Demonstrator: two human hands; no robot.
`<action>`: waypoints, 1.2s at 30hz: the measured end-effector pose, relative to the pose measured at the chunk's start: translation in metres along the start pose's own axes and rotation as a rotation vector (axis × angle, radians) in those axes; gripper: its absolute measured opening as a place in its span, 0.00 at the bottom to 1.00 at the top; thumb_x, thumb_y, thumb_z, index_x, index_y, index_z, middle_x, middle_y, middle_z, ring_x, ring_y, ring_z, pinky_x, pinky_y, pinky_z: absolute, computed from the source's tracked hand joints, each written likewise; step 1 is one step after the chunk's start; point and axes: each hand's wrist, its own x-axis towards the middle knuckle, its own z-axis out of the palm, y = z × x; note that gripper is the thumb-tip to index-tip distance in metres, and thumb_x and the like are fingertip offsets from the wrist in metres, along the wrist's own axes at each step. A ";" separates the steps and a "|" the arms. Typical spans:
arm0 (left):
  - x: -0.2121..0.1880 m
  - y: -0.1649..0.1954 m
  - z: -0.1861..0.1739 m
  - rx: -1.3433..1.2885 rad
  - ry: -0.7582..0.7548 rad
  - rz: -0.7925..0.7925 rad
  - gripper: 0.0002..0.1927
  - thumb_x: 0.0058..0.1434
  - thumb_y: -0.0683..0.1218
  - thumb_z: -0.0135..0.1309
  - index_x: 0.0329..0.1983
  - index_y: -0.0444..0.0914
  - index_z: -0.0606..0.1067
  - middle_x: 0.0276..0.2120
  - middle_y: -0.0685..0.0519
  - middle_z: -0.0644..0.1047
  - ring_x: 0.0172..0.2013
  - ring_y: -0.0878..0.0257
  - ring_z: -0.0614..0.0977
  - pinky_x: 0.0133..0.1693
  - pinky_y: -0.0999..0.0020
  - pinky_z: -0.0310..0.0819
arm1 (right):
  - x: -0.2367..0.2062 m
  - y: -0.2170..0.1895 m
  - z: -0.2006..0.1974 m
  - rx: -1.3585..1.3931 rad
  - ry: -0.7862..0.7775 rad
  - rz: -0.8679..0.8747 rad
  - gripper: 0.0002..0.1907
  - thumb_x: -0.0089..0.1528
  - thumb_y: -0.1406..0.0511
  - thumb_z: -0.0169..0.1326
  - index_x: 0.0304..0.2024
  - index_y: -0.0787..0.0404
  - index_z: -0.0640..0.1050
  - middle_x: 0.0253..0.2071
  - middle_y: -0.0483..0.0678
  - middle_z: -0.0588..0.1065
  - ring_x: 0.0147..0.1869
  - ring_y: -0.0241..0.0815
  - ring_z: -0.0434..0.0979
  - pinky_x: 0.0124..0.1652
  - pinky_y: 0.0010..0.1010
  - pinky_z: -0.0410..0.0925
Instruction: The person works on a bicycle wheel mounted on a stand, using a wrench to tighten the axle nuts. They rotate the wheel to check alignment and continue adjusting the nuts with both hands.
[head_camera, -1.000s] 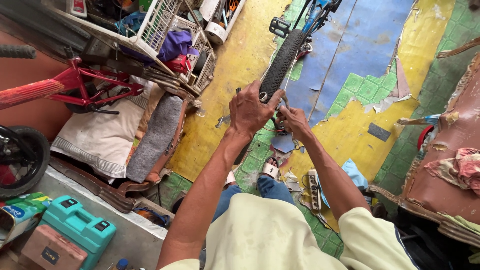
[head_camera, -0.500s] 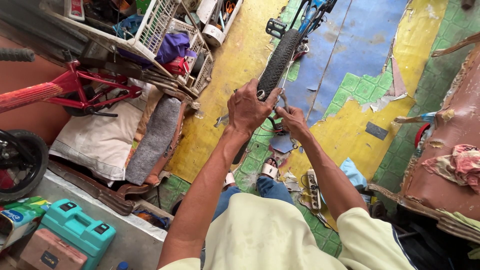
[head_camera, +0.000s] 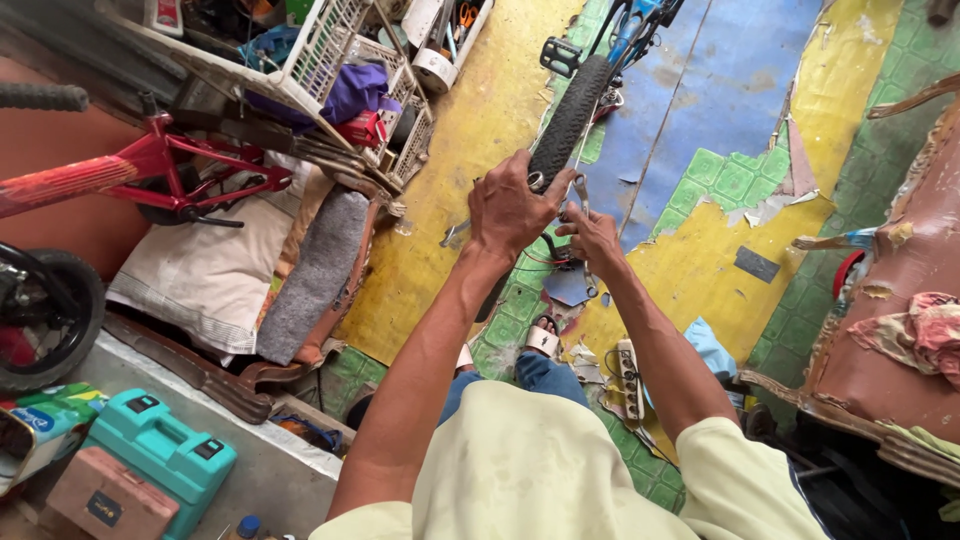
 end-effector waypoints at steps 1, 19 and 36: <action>0.000 0.000 -0.001 -0.001 0.013 0.002 0.29 0.57 0.65 0.62 0.36 0.32 0.77 0.32 0.39 0.82 0.31 0.47 0.85 0.32 0.54 0.79 | -0.001 -0.001 0.002 -0.002 -0.002 -0.010 0.18 0.66 0.56 0.57 0.41 0.67 0.75 0.30 0.51 0.78 0.16 0.26 0.57 0.16 0.22 0.50; 0.003 0.001 -0.002 -0.028 -0.021 -0.012 0.28 0.57 0.64 0.61 0.37 0.33 0.77 0.33 0.38 0.82 0.34 0.43 0.85 0.36 0.51 0.79 | -0.004 0.000 0.008 -0.061 0.059 -0.037 0.15 0.66 0.58 0.57 0.45 0.64 0.77 0.27 0.45 0.77 0.16 0.25 0.56 0.16 0.23 0.49; 0.003 0.007 -0.008 0.000 -0.058 -0.035 0.29 0.57 0.65 0.60 0.36 0.32 0.78 0.35 0.36 0.81 0.37 0.41 0.84 0.39 0.50 0.78 | -0.008 -0.003 0.017 -0.126 0.184 -0.001 0.20 0.68 0.56 0.56 0.41 0.70 0.79 0.27 0.48 0.75 0.16 0.29 0.57 0.16 0.25 0.51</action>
